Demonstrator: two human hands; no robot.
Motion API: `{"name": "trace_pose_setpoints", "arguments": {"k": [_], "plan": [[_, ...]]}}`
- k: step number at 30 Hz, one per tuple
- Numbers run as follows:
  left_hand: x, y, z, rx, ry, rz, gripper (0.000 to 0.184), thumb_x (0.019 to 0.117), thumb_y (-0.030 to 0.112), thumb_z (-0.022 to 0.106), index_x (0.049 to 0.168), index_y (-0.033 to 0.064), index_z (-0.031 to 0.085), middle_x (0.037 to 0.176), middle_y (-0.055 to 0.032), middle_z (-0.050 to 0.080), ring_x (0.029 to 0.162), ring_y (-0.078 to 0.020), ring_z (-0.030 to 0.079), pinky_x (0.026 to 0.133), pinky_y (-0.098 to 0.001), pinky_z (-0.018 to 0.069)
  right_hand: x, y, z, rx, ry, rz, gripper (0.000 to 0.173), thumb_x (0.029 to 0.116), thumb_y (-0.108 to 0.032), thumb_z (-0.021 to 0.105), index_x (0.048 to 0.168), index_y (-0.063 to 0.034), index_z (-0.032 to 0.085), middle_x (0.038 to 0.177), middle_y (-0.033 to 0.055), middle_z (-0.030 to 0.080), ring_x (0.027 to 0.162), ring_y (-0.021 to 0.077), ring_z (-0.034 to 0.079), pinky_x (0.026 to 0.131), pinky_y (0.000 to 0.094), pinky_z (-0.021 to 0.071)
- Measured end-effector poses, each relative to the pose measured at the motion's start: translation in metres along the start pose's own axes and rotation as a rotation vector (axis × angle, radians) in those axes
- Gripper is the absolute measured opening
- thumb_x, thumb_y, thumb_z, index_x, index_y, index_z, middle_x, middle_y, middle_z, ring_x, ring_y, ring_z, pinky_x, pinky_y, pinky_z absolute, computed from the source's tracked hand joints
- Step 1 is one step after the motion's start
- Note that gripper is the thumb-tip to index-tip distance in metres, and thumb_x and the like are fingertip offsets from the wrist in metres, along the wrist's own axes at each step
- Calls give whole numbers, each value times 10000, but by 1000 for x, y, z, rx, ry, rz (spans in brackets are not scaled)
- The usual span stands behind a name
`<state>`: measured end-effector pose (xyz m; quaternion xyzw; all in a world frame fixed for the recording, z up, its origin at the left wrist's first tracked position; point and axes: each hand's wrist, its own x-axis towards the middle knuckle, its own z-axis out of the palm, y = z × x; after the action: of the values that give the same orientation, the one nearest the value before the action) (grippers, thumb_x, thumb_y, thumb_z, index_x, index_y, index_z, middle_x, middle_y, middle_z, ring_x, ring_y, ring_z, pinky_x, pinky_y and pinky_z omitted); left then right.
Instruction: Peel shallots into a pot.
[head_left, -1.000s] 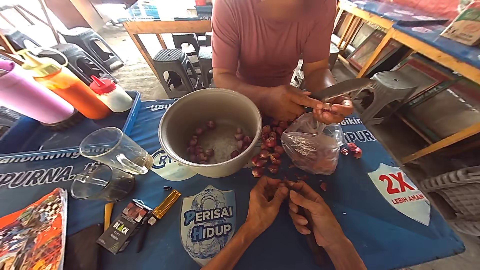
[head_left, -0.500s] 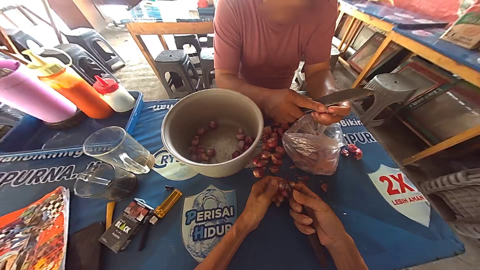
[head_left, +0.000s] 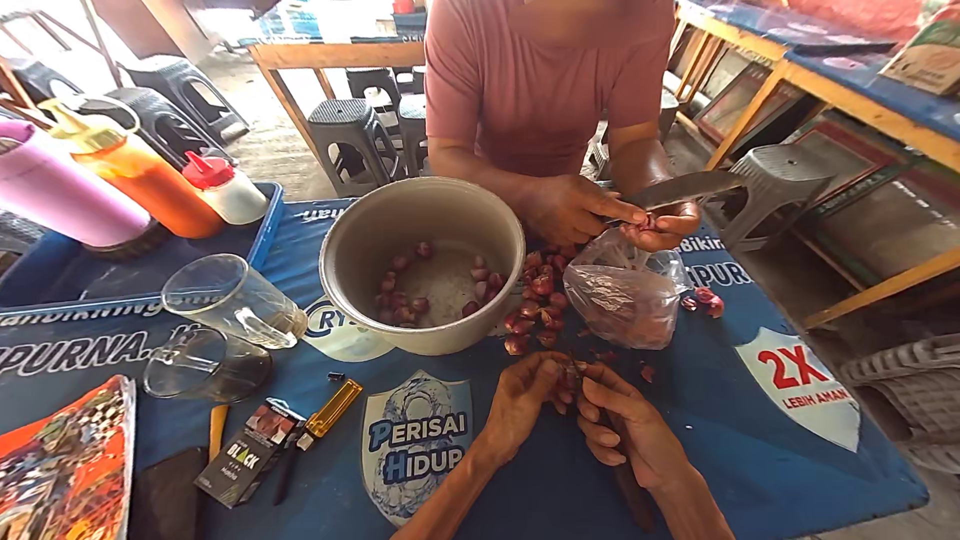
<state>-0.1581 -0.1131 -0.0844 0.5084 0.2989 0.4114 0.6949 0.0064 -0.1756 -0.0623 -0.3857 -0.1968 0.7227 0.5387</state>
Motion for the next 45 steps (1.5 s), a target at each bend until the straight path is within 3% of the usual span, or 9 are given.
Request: {"name": "trace_pose_setpoints", "arguments": {"k": [4, 7, 16, 21, 23, 26, 31, 40, 45], "plan": [[3, 5, -9, -172, 72, -71, 386, 1100, 144, 279, 1064, 1, 635, 810, -6, 697, 674, -73, 662, 653, -230, 578, -2, -5, -12, 40, -7, -38, 183, 1019, -160, 522, 1192, -119, 565, 680, -6, 575, 428, 29, 525, 361, 168, 452], [5, 6, -11, -239, 73, -110, 422, 1112, 160, 247, 1071, -11, 630, 838, -41, 710, 680, -87, 669, 655, -233, 575, -4, -8, -15, -41, 17, -51, 183, 1012, -155, 531, 1185, -119, 577, 683, -1, 575, 425, 27, 518, 354, 168, 446], [7, 4, -6, -182, 80, -100, 361, 1105, 124, 315, 1026, -11, 640, 861, -59, 725, 734, -112, 698, 717, -264, 595, -2, -7, 5, -378, 45, -148, 313, 954, -122, 624, 1262, -83, 586, 727, 41, 639, 446, 51, 543, 364, 178, 444], [6, 3, -4, -111, 79, -44, 304, 1087, 95, 379, 1010, -7, 656, 852, -39, 733, 738, -110, 714, 732, -276, 609, 6, -9, 9, -491, 16, -171, 537, 966, -102, 615, 1486, -104, 482, 827, 56, 682, 487, 68, 569, 378, 185, 454], [4, 4, -3, -68, 56, -27, 261, 1065, 77, 426, 1088, -26, 665, 893, -29, 734, 784, -105, 715, 774, -284, 610, 7, -9, 9, -529, 17, -169, 584, 980, -100, 608, 1540, -107, 443, 859, 53, 700, 489, 66, 564, 383, 185, 450], [3, 5, -3, -49, 30, -23, 232, 1041, 49, 474, 1155, -53, 648, 930, -36, 733, 809, -111, 719, 794, -296, 616, 7, -9, 8, -560, 4, -166, 560, 990, -103, 600, 1533, -91, 463, 880, 40, 709, 485, 52, 550, 388, 179, 445], [4, 6, -5, -152, 38, -91, 262, 1058, 50, 409, 1061, -31, 657, 889, -55, 742, 784, -130, 730, 779, -307, 621, 9, -12, 3, -624, -73, -143, 602, 1000, -124, 590, 1570, -92, 400, 848, 5, 682, 494, 50, 543, 398, 180, 451], [4, 5, -5, -158, 25, -112, 312, 1065, 75, 387, 993, -8, 678, 867, -46, 746, 762, -106, 717, 745, -268, 601, 10, -10, 7, -653, 13, -187, 467, 1029, -114, 538, 1493, -71, 519, 881, -5, 701, 462, 22, 487, 380, 168, 410], [4, 4, -5, -123, 34, -75, 314, 1072, 84, 380, 1040, -26, 673, 883, -57, 750, 780, -118, 724, 759, -284, 606, 10, -16, -1, -474, -122, -44, 536, 1040, -146, 490, 1570, -136, 412, 909, 16, 669, 460, 25, 477, 378, 160, 410]]}}
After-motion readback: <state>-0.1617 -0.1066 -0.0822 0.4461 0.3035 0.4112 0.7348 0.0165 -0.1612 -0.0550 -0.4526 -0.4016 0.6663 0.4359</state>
